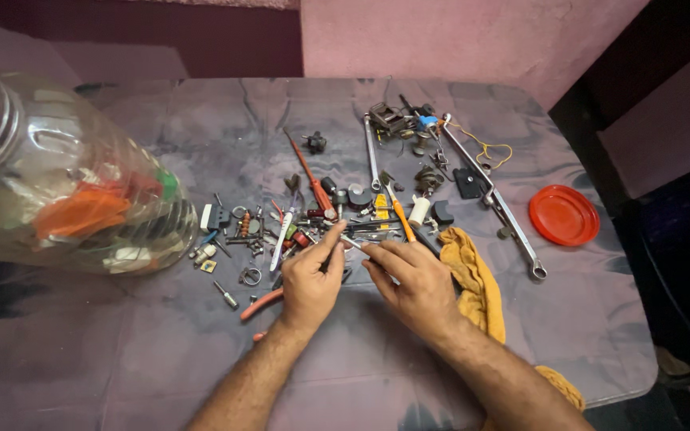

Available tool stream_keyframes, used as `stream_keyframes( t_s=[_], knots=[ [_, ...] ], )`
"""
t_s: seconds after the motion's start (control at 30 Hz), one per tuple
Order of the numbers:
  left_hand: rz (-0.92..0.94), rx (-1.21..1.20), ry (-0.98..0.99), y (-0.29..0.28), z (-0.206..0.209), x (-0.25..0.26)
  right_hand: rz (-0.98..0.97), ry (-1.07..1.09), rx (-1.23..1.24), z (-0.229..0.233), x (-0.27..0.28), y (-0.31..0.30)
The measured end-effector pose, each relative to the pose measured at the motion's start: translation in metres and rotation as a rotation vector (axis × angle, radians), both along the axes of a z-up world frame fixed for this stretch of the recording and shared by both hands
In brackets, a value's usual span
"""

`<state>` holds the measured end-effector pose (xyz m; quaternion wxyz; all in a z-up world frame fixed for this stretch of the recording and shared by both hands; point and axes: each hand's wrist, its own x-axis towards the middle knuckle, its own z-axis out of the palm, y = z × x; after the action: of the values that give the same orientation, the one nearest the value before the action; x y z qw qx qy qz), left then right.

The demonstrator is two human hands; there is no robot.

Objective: The person wipes various mechanical components with a cloth, uses pliers to grip items, and cleans a small metal housing. They pick up and clean several small metal parts, including a spring, using their hands and a cloth over a table covered in various tools and parts.

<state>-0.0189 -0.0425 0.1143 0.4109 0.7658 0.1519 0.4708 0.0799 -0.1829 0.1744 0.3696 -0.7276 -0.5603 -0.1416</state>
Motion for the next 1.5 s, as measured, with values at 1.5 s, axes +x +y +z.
stream_keyframes(
  t_s=[1.5],
  knots=[
    [-0.051, 0.037, 0.078, 0.004, -0.003, 0.001, 0.324, 1.730, -0.257, -0.035, 0.045, 0.002]
  ],
)
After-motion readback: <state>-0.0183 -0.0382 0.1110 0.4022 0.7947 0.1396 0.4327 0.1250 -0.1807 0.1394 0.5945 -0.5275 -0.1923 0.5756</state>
